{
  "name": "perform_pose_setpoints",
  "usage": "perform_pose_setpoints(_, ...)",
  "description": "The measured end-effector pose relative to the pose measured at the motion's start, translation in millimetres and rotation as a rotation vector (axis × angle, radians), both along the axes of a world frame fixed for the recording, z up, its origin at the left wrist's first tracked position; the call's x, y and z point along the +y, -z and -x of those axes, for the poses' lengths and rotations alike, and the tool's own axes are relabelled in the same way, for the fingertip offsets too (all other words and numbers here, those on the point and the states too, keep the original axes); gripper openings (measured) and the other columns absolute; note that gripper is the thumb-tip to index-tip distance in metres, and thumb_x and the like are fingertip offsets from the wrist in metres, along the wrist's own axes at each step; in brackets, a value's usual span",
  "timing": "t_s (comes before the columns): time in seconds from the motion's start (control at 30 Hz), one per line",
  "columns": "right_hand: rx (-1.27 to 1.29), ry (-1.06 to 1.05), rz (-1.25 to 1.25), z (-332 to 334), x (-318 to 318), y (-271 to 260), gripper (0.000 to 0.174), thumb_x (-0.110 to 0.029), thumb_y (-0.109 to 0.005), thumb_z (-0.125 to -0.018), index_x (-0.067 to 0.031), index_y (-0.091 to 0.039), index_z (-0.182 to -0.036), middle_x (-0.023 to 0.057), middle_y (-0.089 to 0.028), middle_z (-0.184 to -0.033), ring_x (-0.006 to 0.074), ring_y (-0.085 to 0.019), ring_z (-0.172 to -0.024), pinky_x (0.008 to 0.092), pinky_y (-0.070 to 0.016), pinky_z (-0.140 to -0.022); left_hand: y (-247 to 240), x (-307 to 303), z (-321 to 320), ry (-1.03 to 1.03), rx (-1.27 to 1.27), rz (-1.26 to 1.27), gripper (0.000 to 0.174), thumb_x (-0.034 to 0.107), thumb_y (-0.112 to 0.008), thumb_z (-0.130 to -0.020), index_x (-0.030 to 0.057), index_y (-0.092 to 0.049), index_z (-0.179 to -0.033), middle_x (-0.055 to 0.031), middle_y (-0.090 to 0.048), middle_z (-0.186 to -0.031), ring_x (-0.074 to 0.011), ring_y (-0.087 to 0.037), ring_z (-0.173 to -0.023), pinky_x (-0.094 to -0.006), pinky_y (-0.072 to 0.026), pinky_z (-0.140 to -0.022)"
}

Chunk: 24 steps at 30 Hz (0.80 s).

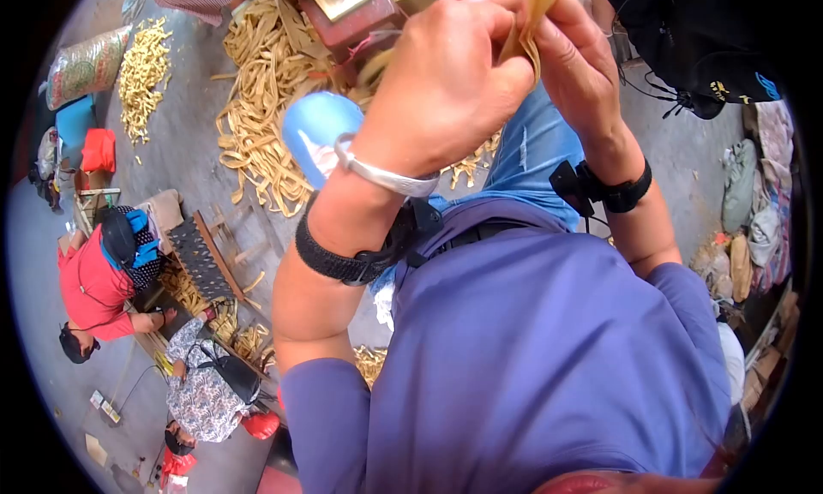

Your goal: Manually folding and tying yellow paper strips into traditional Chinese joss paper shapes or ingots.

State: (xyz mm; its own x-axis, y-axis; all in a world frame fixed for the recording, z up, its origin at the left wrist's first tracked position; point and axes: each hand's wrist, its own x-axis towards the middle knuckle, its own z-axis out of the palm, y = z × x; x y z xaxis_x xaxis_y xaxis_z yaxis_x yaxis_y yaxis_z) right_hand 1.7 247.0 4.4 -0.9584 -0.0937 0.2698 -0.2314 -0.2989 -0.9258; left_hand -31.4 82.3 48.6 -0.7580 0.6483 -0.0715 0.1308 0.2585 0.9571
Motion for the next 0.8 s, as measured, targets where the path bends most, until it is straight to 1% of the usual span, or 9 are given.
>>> perform_pose_setpoints(0.13, -0.04, 0.13, 0.115, -12, -7, -19, 0.02, -0.01, -0.051, -0.094, 0.0019, -0.054, -0.11, 0.0102, -0.06, -0.106, 0.0137, -0.058, -0.095, 0.0253, -0.047, -0.08, -32, -8, -14, -0.22, 0.155, 0.064, 0.013, 0.006, -0.067, -0.075, -0.0002, -0.066, -0.087, -0.004, -0.066, -0.09, -0.0102, -0.059, -0.077, -0.0248, -0.0457, -0.07)
perform_pose_setpoints(0.23, -0.227, 0.208, 0.133, -16, -4, -31, 0.022, -0.006, -0.057, -0.09, 0.002, -0.058, -0.111, 0.0099, -0.065, -0.101, 0.0108, -0.062, -0.085, 0.0205, -0.0498, -0.07, -28, -12, -17, -0.283, 0.72, 0.203, 0.012, 0.004, -0.068, -0.07, 0.0033, -0.066, -0.082, -0.0042, -0.066, -0.096, -0.0149, -0.059, -0.083, -0.0293, -0.0445, -0.074)
perform_pose_setpoints(0.3, -0.248, 0.335, -0.047, -4, -20, -28, 0.014, -0.013, -0.068, -0.085, -0.0017, -0.069, -0.094, 0.0014, -0.065, -0.069, 0.0037, -0.054, -0.05, 0.0159, -0.0396, -0.043, -19, -14, -16, -0.298, 1.02, 0.237, 0.014, 0.004, -0.069, -0.065, 0.006, -0.065, -0.078, -0.004, -0.064, -0.1, -0.0185, -0.058, -0.088, -0.0328, -0.0431, -0.078)
perform_pose_setpoints(0.33, -0.259, 0.294, -0.175, -6, -19, -23, 0.013, -0.013, -0.068, -0.085, -0.0018, -0.07, -0.091, 0.0017, -0.065, -0.069, 0.004, -0.055, -0.052, 0.0166, -0.0408, -0.043, -12, -15, -14, -0.302, 1.128, 0.228, 0.015, 0.004, -0.069, -0.063, 0.0075, -0.064, -0.076, -0.0037, -0.064, -0.102, -0.0204, -0.057, -0.091, -0.0347, -0.0421, -0.08)
perform_pose_setpoints(0.5, -0.15, 0.049, -0.343, -20, -13, 0, 0.014, -0.012, -0.069, -0.083, 0.0014, -0.07, -0.089, 0.0028, -0.066, -0.077, 0.0064, -0.059, -0.065, 0.0198, -0.0454, -0.055, 13, -29, -29, -0.205, 0.899, 0.317, 0.017, 0.004, -0.068, -0.066, 0.0098, -0.063, -0.081, -0.0033, -0.065, -0.081, -0.0226, -0.061, -0.078, -0.0394, -0.0435, -0.081)
perform_pose_setpoints(0.53, -0.152, 0.032, -0.392, -23, -13, 0, 0.015, -0.011, -0.069, -0.082, 0.0018, -0.069, -0.088, 0.0027, -0.066, -0.078, 0.007, -0.059, -0.067, 0.0201, -0.0454, -0.057, 23, -27, -29, -0.25, 0.9, 0.144, 0.022, 0.006, -0.066, -0.069, 0.0092, -0.059, -0.09, -0.0047, -0.057, -0.066, -0.0233, -0.058, -0.067, -0.0415, -0.0432, -0.082)
perform_pose_setpoints(0.67, -0.125, 0.042, -0.604, -31, -12, 0, 0.016, -0.012, -0.07, -0.079, 0.0025, -0.067, -0.085, 0.0024, -0.065, -0.08, 0.0081, -0.059, -0.07, 0.0217, -0.0459, -0.061, 29, -25, -40, -0.311, 0.877, 0.196, 0.032, 0.005, -0.067, -0.068, 0.0095, -0.057, -0.098, -0.0051, -0.056, -0.066, -0.0256, -0.058, -0.066, -0.0378, -0.0446, -0.074)
perform_pose_setpoints(0.77, -0.094, 0.033, -0.541, -36, -12, 4, 0.016, -0.011, -0.07, -0.076, 0.0021, -0.066, -0.084, 0.0028, -0.063, -0.079, 0.0068, -0.057, -0.073, 0.0234, -0.0463, -0.063, 25, -25, -46, -0.328, 0.483, 0.206, 0.033, -0.001, -0.064, -0.07, 0.008, -0.059, -0.102, -0.0065, -0.065, -0.076, -0.0185, -0.064, -0.072, -0.0303, -0.0494, -0.067)
perform_pose_setpoints(0.8, -0.147, -0.007, -0.43, -39, -13, 7, 0.016, -0.011, -0.07, -0.076, 0.002, -0.066, -0.085, 0.003, -0.063, -0.079, 0.0066, -0.057, -0.074, 0.0234, -0.0462, -0.063, 27, -26, -43, -0.341, 0.143, 0.096, 0.032, -0.001, -0.063, -0.072, 0.0042, -0.058, -0.103, -0.0068, -0.065, -0.08, -0.013, -0.063, -0.075, -0.0268, -0.0497, -0.064)
